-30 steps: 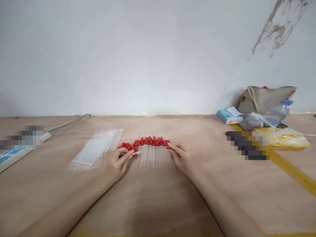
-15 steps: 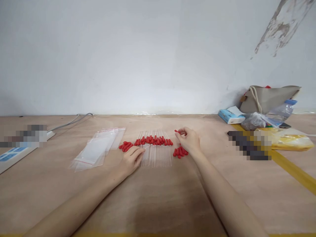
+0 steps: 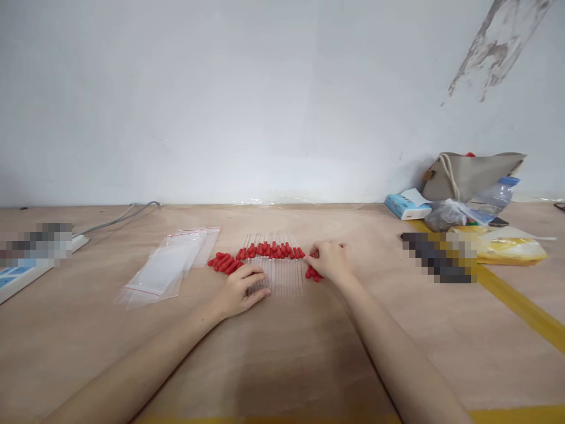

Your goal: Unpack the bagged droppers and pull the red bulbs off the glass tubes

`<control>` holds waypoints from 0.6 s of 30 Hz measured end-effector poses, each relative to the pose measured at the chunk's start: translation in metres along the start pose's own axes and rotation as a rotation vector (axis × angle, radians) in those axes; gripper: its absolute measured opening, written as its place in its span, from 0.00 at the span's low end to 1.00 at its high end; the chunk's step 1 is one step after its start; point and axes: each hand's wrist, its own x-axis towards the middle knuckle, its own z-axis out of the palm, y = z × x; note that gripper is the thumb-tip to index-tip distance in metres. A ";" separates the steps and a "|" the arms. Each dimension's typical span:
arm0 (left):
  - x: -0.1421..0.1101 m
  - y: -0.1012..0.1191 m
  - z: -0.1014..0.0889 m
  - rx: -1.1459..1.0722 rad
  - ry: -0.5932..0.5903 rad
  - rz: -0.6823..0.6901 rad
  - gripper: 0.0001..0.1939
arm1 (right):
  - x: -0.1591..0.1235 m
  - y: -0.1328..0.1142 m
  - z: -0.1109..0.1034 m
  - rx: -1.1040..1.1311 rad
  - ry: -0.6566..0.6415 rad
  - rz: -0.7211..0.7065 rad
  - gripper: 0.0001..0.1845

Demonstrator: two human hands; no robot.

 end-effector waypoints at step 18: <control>-0.006 -0.027 -0.028 0.213 0.359 -0.108 0.05 | 0.027 -0.015 0.014 0.019 -0.004 0.029 0.15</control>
